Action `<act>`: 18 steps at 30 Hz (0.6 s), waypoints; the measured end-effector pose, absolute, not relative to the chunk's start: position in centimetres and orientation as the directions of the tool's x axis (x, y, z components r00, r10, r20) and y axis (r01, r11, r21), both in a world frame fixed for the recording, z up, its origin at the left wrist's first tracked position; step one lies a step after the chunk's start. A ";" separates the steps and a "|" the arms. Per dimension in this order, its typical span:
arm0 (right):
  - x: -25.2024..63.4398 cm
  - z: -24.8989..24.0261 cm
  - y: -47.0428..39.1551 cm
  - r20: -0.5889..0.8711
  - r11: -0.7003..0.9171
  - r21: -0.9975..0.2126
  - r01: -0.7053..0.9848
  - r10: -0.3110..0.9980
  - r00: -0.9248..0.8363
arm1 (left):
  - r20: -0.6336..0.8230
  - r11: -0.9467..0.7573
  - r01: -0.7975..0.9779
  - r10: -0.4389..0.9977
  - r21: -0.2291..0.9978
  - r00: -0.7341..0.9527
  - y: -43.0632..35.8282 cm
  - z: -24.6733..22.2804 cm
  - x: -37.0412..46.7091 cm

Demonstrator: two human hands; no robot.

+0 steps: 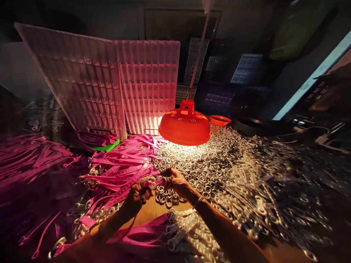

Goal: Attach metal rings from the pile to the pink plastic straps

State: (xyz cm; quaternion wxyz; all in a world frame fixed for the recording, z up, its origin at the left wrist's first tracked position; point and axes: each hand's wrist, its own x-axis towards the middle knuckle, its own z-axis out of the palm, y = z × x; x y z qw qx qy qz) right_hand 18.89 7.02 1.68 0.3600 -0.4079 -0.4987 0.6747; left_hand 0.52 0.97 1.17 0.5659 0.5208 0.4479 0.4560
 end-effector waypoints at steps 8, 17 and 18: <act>17.0 1.2 4.6 -0.258 -0.505 -0.840 -0.198 0.694 -0.673 | 0.180 -0.190 -0.022 0.882 0.982 0.436 0.5 3.8 0.4; 16.4 0.5 3.1 -0.320 -0.443 -0.855 -0.270 0.859 -0.399 | -0.155 0.157 -0.028 0.987 0.987 0.053 1.9 1.4 1.8; 16.3 0.4 2.9 -0.313 -0.407 -0.888 -0.216 0.877 -0.364 | -0.171 0.172 -0.015 0.984 0.985 0.054 2.0 1.2 1.7</act>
